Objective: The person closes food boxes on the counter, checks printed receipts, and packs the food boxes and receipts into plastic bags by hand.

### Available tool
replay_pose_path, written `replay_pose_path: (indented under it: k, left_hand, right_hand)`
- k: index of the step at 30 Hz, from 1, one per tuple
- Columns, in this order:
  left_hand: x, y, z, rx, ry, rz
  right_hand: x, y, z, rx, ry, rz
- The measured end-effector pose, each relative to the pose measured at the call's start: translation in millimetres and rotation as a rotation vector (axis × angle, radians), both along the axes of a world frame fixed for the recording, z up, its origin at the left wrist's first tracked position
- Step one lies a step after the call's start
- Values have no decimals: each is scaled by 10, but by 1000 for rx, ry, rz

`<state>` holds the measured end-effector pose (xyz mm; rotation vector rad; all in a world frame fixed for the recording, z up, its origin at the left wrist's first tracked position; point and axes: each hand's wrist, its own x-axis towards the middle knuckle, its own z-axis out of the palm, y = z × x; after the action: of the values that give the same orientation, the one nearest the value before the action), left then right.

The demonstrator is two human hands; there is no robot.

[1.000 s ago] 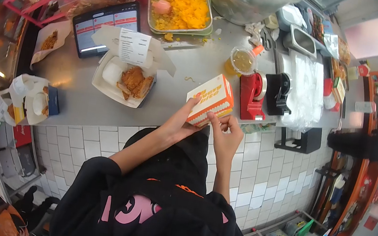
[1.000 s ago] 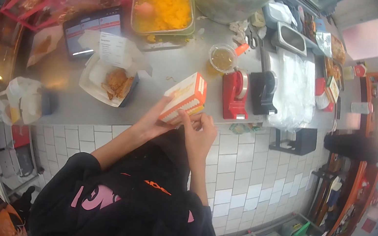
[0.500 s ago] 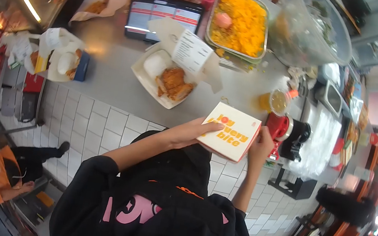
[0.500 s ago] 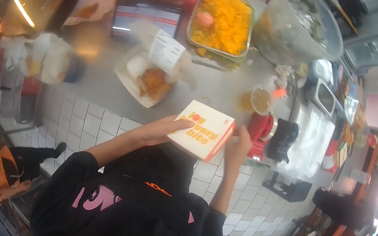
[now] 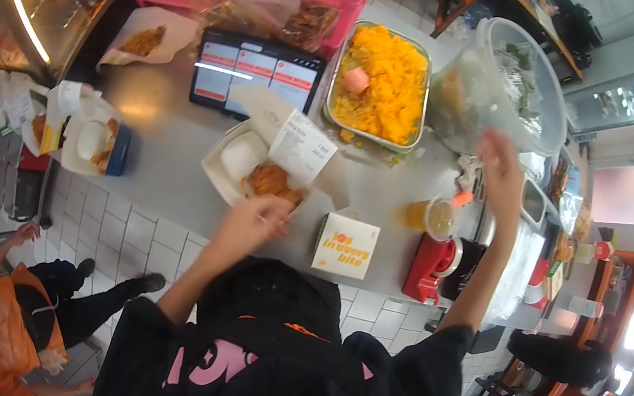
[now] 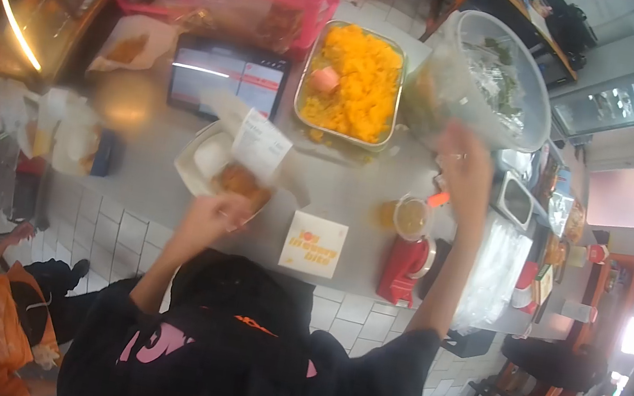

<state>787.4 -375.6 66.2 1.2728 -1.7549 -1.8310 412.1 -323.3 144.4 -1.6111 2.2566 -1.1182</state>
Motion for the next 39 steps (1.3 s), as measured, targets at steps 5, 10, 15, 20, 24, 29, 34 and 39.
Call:
replay_pose_path:
  k: [5, 10, 15, 20, 24, 29, 34, 39]
  left_hand:
    - [475, -660, -743, -938, -355, 523]
    - [552, -531, -918, -626, -396, 343]
    - [448, -289, -750, -259, -409, 173]
    - [308, -182, -828, -199, -277, 168]
    - [304, -174, -811, -275, -281, 145]
    - [320, -47, -876, -336, -313, 142]
    - [198, 185, -947, -354, -389, 215]
    - [198, 620, -936, -532, -409, 397]
  right_hand:
    - [-1646, -1073, 142, -90, 435, -147]
    - [-2137, -1466, -294, 588, 576, 171]
    - [-1972, -1417, 63, 526, 366, 68]
    - [-2269, -1057, -31, 358, 178, 85]
    - [-2254, -842, 108, 113, 110, 17]
    - [-523, -442, 668, -268, -172, 22]
    - [1335, -137, 11, 451, -411, 569]
    - [1418, -476, -406, 116, -219, 744]
